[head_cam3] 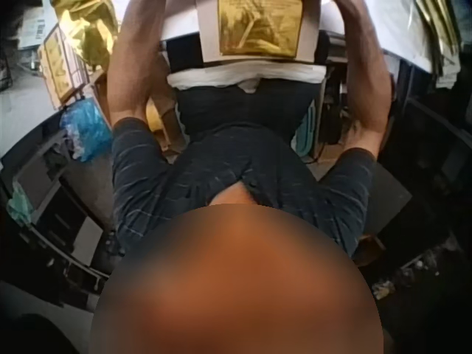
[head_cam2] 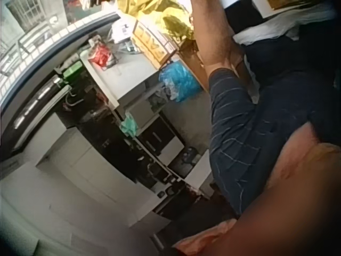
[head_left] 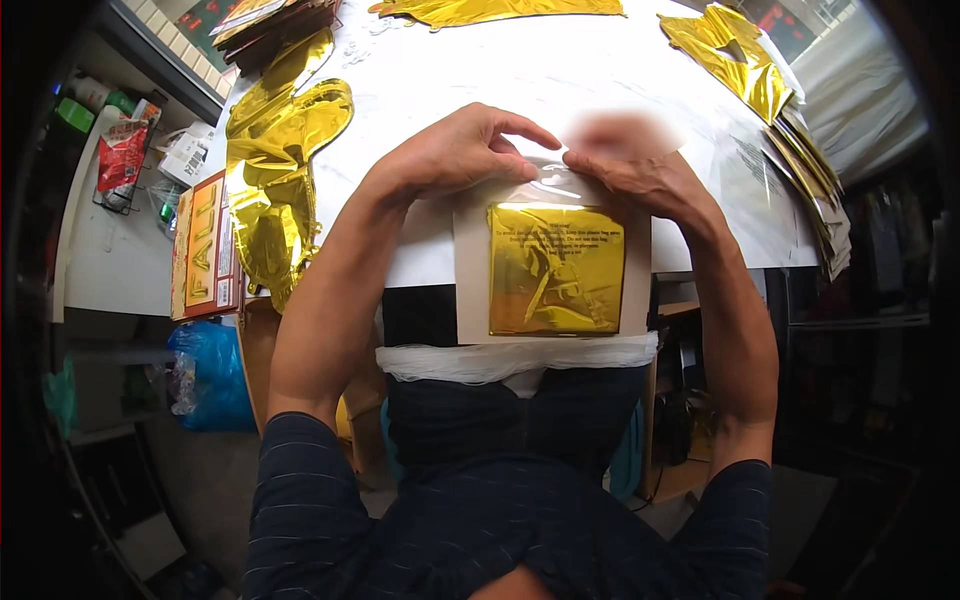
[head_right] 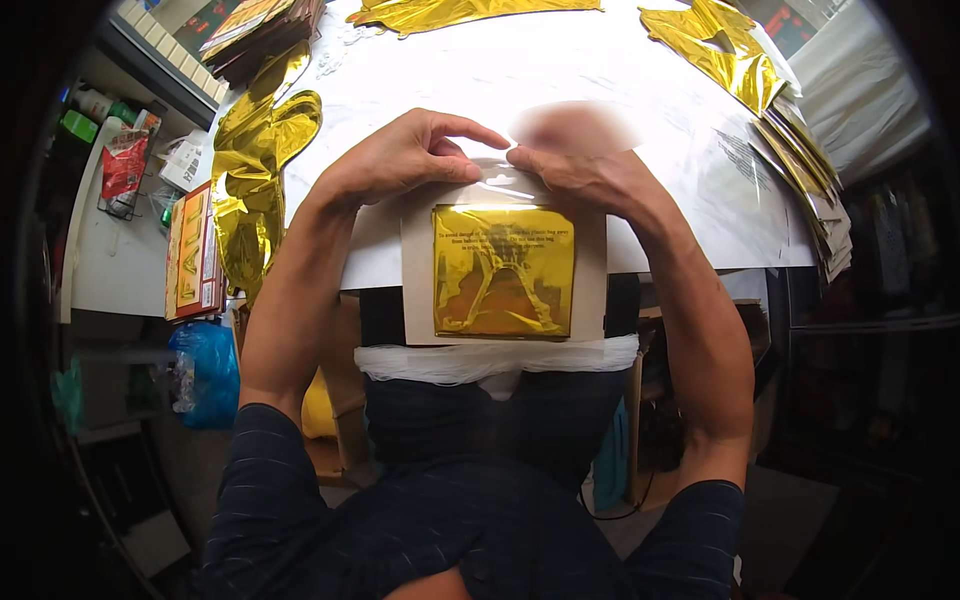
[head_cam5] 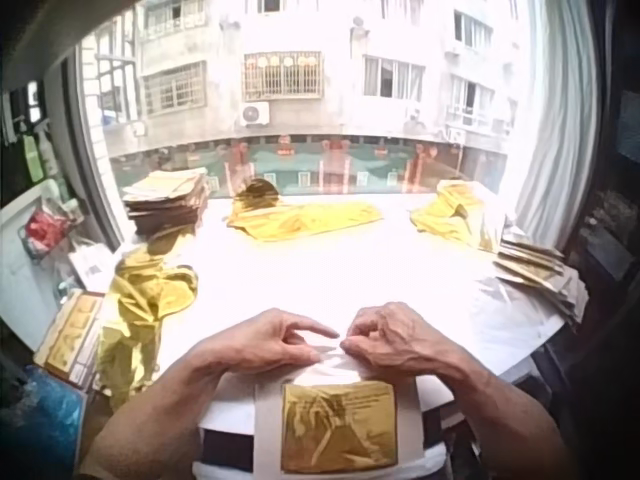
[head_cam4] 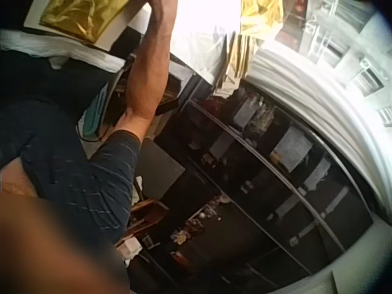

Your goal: Folding and packaging gold foil balloons into plastic sleeves with cardboard inserts.

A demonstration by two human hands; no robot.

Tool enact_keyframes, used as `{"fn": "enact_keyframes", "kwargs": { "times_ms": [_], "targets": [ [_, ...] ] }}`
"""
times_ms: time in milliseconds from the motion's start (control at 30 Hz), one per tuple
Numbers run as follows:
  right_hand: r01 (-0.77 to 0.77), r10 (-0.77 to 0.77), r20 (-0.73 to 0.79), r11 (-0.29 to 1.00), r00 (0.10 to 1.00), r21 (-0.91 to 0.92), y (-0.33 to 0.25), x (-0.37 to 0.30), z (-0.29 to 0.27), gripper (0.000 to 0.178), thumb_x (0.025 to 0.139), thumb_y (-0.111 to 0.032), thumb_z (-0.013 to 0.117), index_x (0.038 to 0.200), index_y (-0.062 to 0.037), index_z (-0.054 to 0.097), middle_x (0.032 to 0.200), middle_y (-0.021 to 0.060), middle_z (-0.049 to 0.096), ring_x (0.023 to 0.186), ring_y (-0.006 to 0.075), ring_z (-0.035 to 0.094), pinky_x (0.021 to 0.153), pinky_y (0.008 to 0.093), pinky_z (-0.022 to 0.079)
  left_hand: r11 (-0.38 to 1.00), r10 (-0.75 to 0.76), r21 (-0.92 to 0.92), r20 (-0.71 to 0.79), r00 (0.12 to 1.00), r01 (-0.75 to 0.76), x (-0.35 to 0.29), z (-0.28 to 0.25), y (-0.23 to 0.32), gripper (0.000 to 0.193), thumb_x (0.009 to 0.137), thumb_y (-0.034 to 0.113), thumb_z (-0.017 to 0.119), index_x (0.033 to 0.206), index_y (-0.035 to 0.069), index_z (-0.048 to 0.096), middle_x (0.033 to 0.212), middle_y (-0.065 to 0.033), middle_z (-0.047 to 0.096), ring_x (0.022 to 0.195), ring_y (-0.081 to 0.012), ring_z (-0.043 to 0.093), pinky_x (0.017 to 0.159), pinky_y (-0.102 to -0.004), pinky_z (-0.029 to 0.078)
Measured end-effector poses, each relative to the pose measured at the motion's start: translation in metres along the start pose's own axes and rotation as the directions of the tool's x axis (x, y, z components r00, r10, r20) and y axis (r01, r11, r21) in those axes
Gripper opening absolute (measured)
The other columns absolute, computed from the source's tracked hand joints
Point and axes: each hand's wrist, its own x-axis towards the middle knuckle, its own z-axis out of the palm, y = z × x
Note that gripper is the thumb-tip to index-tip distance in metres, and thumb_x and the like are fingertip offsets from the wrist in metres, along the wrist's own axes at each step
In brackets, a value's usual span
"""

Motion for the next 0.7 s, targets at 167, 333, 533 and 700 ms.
{"fn": "enact_keyframes", "kwargs": {
  "times_ms": [167, 333, 533, 700],
  "targets": [
    [-0.102, 0.105, -0.071, 0.994, 0.992, 0.05, 0.0, -0.003, 0.003, 0.037, 0.094, -0.031, 0.067, 0.101, 0.0032, 0.078, 0.084, 0.0153, 0.075, 0.072, 0.0229, 0.069, 0.071, 0.0354, 0.056, 0.999, 0.038, 0.019, -0.008, 0.999, -0.038, 0.008, 0.003, -0.005, 0.033, 0.091, 0.009, 0.074, 0.124, 0.01, 0.077, 0.1, -0.0116, 0.078, 0.088, -0.0129, 0.068, 0.086, -0.0288, 0.055],
    [0.059, -0.001, -0.35, 0.986, 0.937, 0.155, 0.015, -0.029, -0.013, 0.038, 0.103, -0.029, 0.064, 0.121, 0.0039, 0.071, 0.106, 0.0177, 0.075, 0.099, 0.0213, 0.069, 0.087, 0.0328, 0.054, 0.997, 0.028, -0.075, -0.058, 0.998, -0.032, 0.007, -0.001, -0.017, 0.03, 0.093, 0.009, 0.073, 0.123, 0.004, 0.076, 0.103, -0.011, 0.078, 0.089, -0.0127, 0.07, 0.085, -0.026, 0.056],
    [0.16, 0.522, -0.591, 0.651, 0.615, 0.742, 0.033, -0.167, 0.018, 0.032, 0.109, -0.031, 0.058, 0.11, 0.0004, 0.065, 0.097, 0.0112, 0.072, 0.08, 0.0153, 0.071, 0.07, 0.0261, 0.061, 0.986, -0.054, -0.161, -0.129, 0.99, 0.033, 0.006, -0.002, -0.017, 0.032, 0.094, 0.012, 0.072, 0.124, 0.003, 0.076, 0.107, -0.013, 0.078, 0.093, -0.0181, 0.07, 0.09, -0.0297, 0.055],
    [-0.116, 0.555, -0.119, 0.37, 0.823, 0.922, 0.013, -0.225, 0.111, 0.035, 0.107, -0.03, 0.062, 0.119, 0.0027, 0.065, 0.101, 0.0173, 0.075, 0.082, 0.0216, 0.075, 0.069, 0.0321, 0.064, 0.988, -0.05, -0.15, -0.105, 0.993, 0.034, 0.008, -0.003, -0.015, 0.038, 0.095, 0.013, 0.073, 0.131, 0.002, 0.071, 0.106, -0.0132, 0.076, 0.092, -0.0165, 0.07, 0.086, -0.0276, 0.057]
  ]
}}
